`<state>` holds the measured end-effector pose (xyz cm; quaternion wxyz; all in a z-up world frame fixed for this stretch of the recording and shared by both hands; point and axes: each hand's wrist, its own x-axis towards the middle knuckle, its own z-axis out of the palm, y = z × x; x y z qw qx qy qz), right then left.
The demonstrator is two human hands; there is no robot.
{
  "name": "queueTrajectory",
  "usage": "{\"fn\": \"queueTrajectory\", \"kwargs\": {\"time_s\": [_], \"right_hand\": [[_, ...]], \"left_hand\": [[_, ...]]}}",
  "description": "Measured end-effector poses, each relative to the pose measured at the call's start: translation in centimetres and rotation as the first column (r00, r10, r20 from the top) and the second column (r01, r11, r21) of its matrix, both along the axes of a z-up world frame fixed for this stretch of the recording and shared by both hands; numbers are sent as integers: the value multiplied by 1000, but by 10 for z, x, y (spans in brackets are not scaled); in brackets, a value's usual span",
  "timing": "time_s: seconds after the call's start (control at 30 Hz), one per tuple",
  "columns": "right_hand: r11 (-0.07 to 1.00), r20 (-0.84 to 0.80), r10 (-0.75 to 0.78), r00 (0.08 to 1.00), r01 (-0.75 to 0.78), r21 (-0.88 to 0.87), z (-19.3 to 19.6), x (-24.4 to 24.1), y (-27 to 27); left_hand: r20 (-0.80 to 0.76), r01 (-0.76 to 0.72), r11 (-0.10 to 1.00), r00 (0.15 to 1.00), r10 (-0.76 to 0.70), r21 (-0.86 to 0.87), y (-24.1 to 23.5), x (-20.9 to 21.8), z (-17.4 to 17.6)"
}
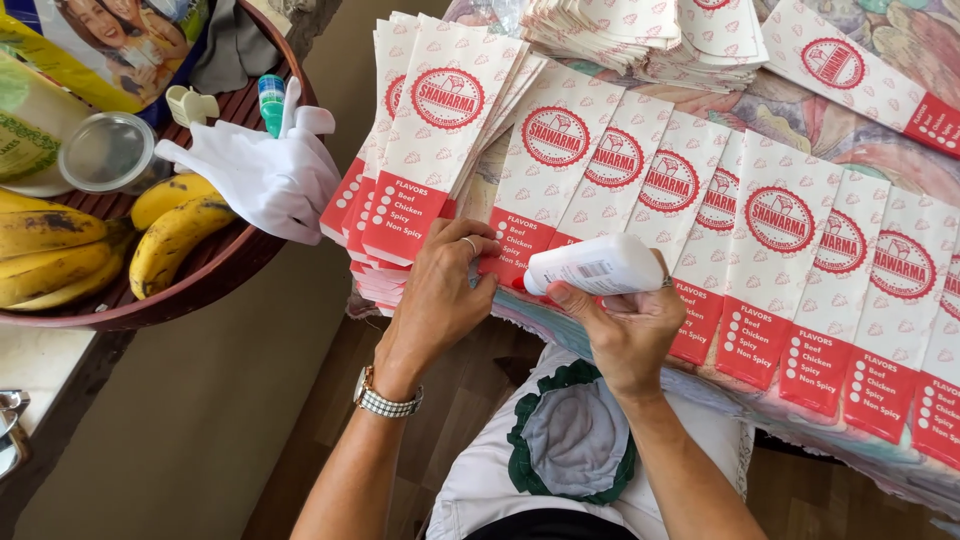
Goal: The person assembles printed food wrappers by aligning them in a row, applying glue to the edges, and folding them into cone shapes. The person handles stacks of wrappers, a glue bottle, and scissors on a table with a seashell-patterned cloth.
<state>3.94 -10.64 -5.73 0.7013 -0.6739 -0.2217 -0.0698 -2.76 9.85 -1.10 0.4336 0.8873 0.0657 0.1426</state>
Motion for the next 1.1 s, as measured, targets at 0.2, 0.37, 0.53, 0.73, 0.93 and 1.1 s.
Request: {"fn": "queueTrajectory", "kwargs": {"time_s": [0.2,0.37,0.53,0.73,0.93,1.1], "right_hand": [[998,17,22,1000,-23,55,-9,-1,31],[995,7,18,1000,-19,97,-3,-4,36],[996,-33,-28,999,31,79,-15,-3,-9],[917,-286,-155,946,245,313,18,-6,-88],[841,-531,-128,838,375,389,42,-8,-262],[676,-337,-736,587,617,-403,67,0,-440]], "left_hand": [[6,22,1000,1000,-22,1,2,-1,2],[6,35,999,999,-35,2,2,0,5],[22,54,998,998,-54,14,5,0,-1],[133,166,973,973,-188,159,2,2,-13],[102,23,741,987,-123,671,8,18,-61],[393,-367,551,916,75,750,-45,24,-38]]}}
